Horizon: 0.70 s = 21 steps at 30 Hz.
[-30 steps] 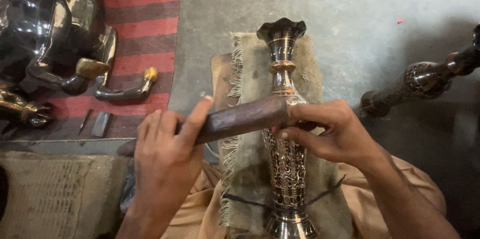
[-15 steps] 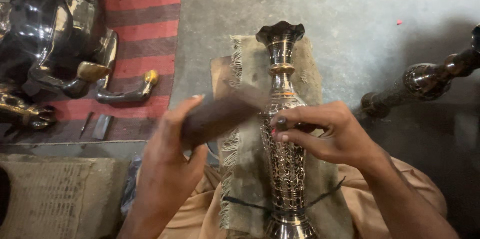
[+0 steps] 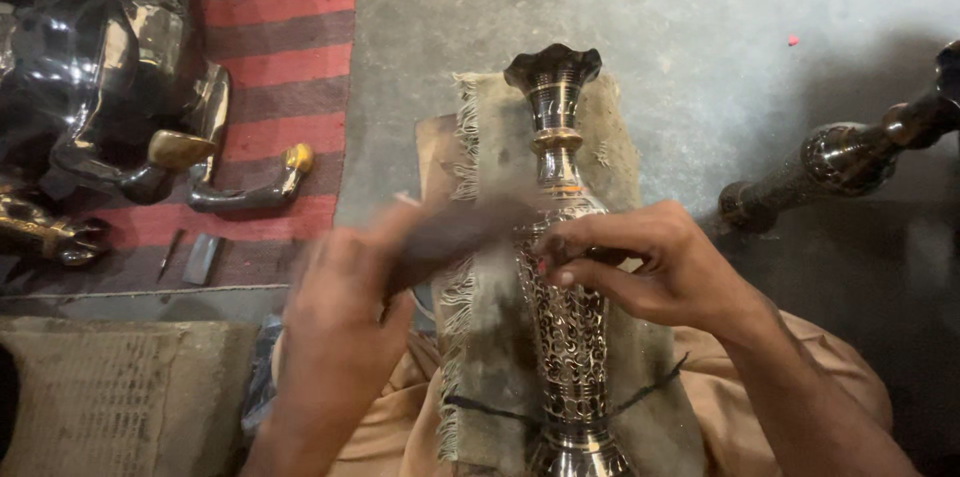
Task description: The person sits on the floor and uses a wooden mallet to repeatedly strike a chisel placed against the surface of a silver-colored metal vase. The vase is held steady on a cloth pad on the lap. The person continues hammering the same decorative area throughout the clip.
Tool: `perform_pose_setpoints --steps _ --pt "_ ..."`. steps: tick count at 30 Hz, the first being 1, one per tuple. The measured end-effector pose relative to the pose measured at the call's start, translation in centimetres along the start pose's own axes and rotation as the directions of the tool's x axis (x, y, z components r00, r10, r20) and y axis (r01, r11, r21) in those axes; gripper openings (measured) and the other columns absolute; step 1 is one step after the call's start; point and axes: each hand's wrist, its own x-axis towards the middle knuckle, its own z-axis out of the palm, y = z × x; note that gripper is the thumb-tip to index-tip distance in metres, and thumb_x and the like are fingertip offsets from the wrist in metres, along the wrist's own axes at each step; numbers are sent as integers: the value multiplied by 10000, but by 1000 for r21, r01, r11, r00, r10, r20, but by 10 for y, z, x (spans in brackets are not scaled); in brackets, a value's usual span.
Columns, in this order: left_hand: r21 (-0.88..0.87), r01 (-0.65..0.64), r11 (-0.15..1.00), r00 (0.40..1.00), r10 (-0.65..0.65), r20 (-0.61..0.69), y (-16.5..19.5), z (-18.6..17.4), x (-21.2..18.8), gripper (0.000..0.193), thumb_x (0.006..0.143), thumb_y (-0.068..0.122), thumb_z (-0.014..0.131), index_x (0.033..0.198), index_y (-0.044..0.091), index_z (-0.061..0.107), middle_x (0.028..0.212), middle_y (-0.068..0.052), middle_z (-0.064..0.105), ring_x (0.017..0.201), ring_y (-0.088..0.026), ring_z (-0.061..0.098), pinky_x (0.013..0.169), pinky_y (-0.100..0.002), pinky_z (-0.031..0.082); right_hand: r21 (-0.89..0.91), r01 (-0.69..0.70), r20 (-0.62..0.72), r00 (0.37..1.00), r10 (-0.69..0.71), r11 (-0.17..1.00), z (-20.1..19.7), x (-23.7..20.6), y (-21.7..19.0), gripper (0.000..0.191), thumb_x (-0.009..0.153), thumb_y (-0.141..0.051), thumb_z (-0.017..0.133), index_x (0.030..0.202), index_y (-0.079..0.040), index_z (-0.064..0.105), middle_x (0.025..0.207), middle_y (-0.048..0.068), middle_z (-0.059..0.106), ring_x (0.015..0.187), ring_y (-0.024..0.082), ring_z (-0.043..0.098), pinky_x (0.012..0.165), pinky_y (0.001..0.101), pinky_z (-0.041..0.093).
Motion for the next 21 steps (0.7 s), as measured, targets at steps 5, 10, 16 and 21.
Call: perform_pose_setpoints --steps 5,10,16,21 --pt "-91 57 994 998 -59 -10 0 3 1 732 748 -7 729 1419 196 519 982 -113 560 942 -332 612 877 -497 480 -16 -18 3 1000 18 1000 0 2 1 183 870 -104 759 1053 -100 779 967 43 834 803 132 833 690 286 700" --pt "-187 104 977 994 -107 -10 1 2 2 733 812 -6 716 1473 224 497 966 -106 544 965 -317 602 906 -491 478 -18 -7 12 1000 7 1000 0 3 1 141 901 -120 751 1039 -111 781 954 27 840 805 112 839 693 275 686" --pt "-92 14 996 999 -18 -39 -3 1 4 763 782 -8 718 1475 220 494 971 -114 536 1003 -342 580 968 -525 460 -16 -23 1 1000 23 1000 0 3 0 147 893 -125 754 1038 -110 779 921 28 840 779 117 833 666 271 709" --pt "49 -12 999 1000 12 -16 -4 3 6 781 715 16 721 1441 221 518 965 -122 530 993 -374 569 959 -544 439 8 -10 -5 1000 10 1000 0 3 -1 132 923 -113 740 1051 -108 774 934 24 841 812 123 842 706 279 720"
